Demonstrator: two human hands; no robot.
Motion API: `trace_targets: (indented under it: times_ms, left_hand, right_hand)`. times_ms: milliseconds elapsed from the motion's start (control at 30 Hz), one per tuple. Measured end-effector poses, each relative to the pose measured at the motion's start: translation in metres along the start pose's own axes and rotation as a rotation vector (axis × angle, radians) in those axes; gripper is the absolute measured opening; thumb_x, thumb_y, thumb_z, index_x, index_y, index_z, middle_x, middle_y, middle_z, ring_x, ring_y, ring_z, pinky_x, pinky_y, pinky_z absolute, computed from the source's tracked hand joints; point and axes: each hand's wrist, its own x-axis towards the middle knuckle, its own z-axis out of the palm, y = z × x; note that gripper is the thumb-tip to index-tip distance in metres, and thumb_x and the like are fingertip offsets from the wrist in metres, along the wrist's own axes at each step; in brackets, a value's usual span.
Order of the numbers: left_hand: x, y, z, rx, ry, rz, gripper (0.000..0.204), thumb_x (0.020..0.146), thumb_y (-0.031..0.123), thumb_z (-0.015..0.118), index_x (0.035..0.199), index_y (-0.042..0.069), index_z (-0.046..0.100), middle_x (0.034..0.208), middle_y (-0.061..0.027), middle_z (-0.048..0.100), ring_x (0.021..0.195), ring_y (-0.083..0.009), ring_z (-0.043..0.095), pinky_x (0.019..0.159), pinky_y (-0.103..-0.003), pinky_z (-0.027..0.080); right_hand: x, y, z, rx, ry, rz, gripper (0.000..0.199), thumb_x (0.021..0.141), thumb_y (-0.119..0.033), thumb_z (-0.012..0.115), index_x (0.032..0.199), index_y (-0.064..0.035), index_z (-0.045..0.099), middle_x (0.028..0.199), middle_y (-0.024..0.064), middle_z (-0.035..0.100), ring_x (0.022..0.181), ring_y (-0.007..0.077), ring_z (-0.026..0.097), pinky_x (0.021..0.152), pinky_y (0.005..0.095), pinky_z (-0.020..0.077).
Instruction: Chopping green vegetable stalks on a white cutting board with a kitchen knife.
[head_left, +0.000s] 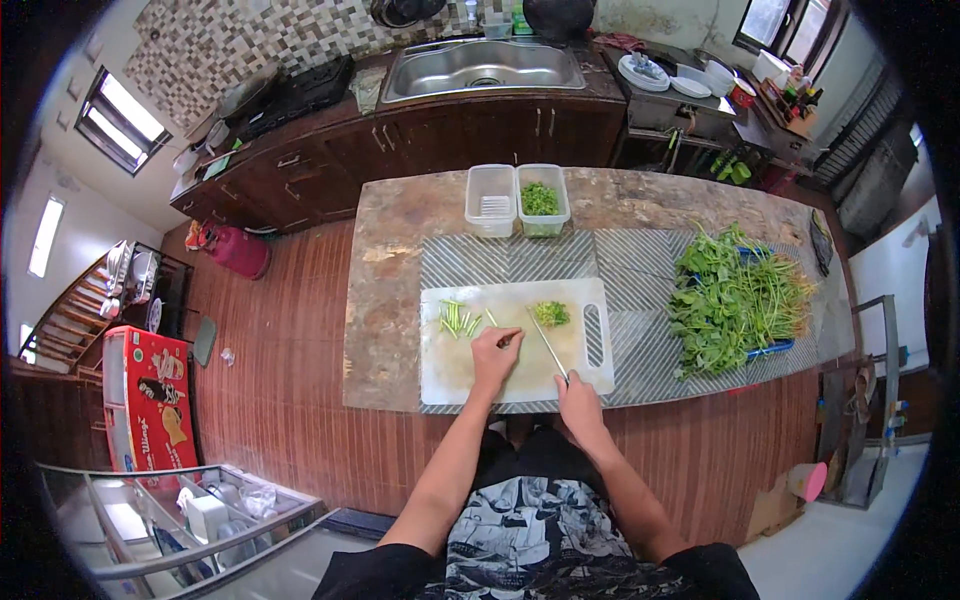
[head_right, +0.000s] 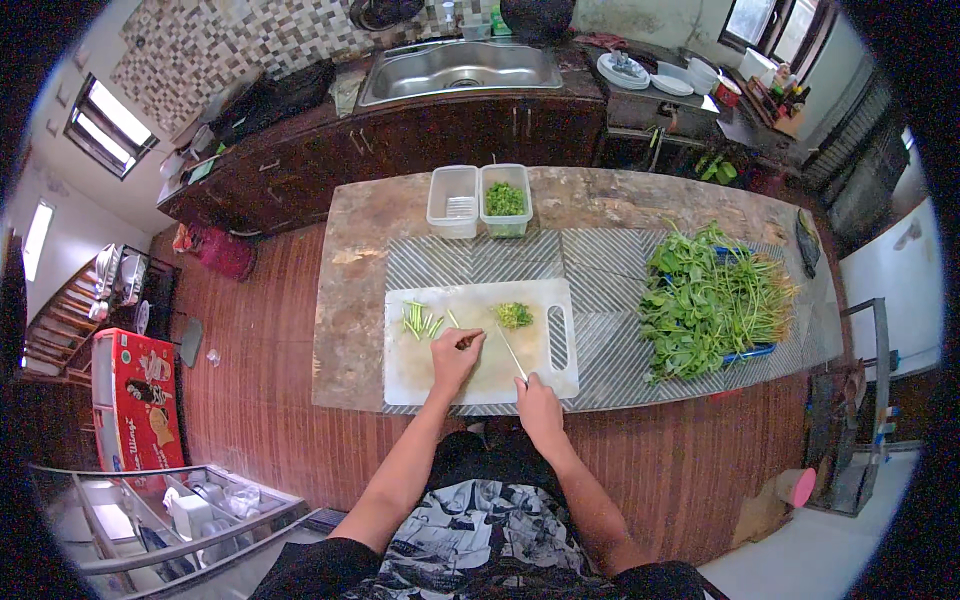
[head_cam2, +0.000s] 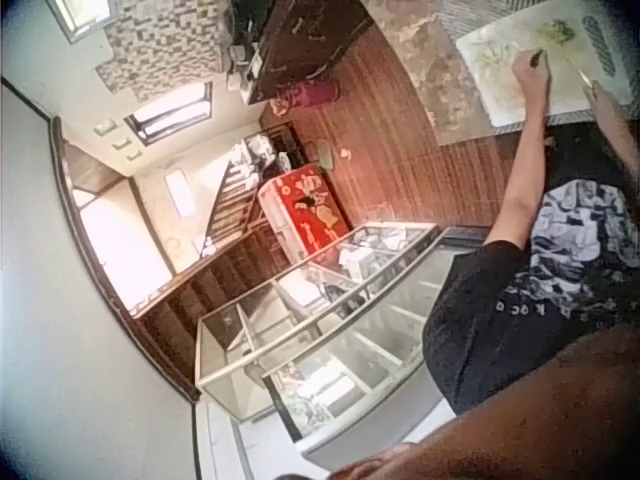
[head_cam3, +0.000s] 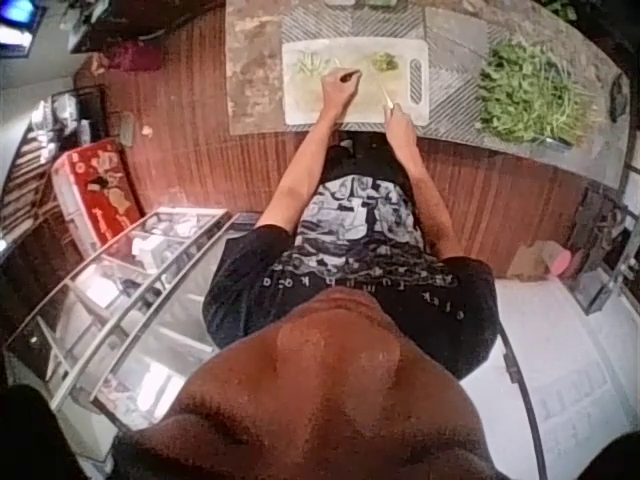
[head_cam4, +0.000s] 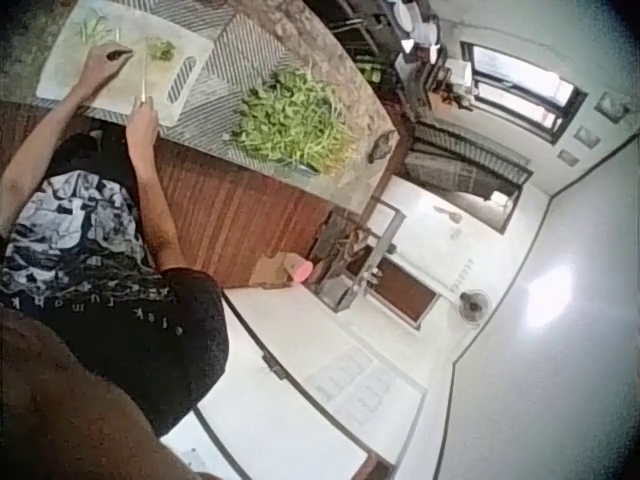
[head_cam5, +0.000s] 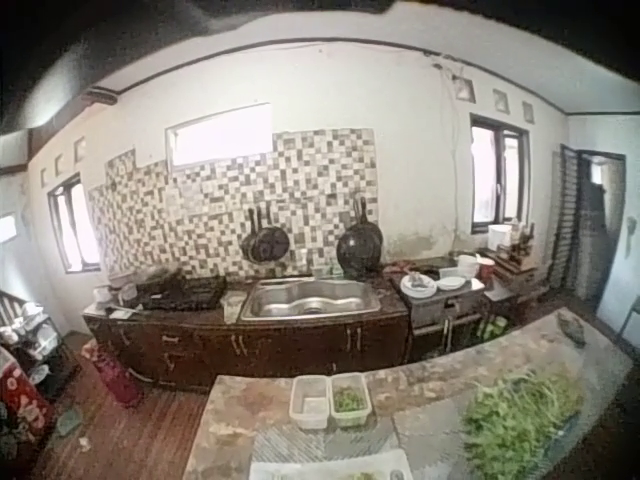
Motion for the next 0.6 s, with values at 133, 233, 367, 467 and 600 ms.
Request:
trace_targets:
  times_ms: [133,233,367,467,600]
  left_hand:
    - [0.000,-0.002,-0.001,0.026,0.002,0.004,0.014,0.077,0.011,0.082,0.089,0.006,0.080,0.073,-0.0124,0.070,0.062,-0.0200,0.065,0.060,-0.031,0.052]
    - [-0.002,-0.005,0.000,0.024,-0.003,-0.018,0.015,0.077,0.012,0.082,0.091,0.006,0.080,0.074,-0.0120,0.070,0.062,-0.0191,0.065,0.060,-0.030,0.052]
    - [-0.003,-0.005,-0.001,0.023,-0.021,-0.020,0.014,0.079,0.012,0.080,0.092,0.006,0.080,0.076,-0.0123,0.071,0.062,-0.0195,0.065,0.060,-0.030,0.052]
    - [-0.002,-0.005,-0.002,0.028,-0.013,0.040,0.013,0.079,0.011,0.079,0.092,0.006,0.080,0.075,-0.0123,0.070,0.062,-0.0193,0.065,0.061,-0.030,0.052]
    - [-0.002,-0.008,-0.003,0.031,-0.007,0.016,0.013,0.079,0.011,0.079,0.091,0.007,0.080,0.074,-0.0125,0.070,0.062,-0.0196,0.065,0.061,-0.030,0.052]
  right_hand:
    - [-0.009,-0.009,-0.004,0.024,-0.031,-0.038,0.039,0.102,-0.036,0.054,0.093,0.0017,0.060,0.077,0.0312,0.065,0.075,0.0525,0.063,0.067,0.0597,0.0506]
    - [-0.018,-0.005,0.000,0.042,-0.035,-0.066,0.038,0.101,-0.035,0.055,0.091,0.0016,0.060,0.075,0.0308,0.064,0.074,0.0520,0.063,0.066,0.0599,0.0501]
    - [-0.021,0.000,0.002,0.065,-0.044,-0.078,0.037,0.101,-0.034,0.055,0.089,0.0012,0.060,0.073,0.0301,0.064,0.072,0.0514,0.063,0.064,0.0599,0.0500]
    - [-0.018,0.000,0.008,0.060,-0.021,-0.089,0.036,0.101,-0.033,0.056,0.089,0.0012,0.059,0.073,0.0306,0.064,0.072,0.0519,0.063,0.064,0.0601,0.0497]
    - [-0.012,-0.010,0.014,0.014,-0.034,-0.055,0.035,0.101,-0.032,0.056,0.090,0.0015,0.059,0.073,0.0314,0.063,0.073,0.0529,0.063,0.064,0.0604,0.0493]
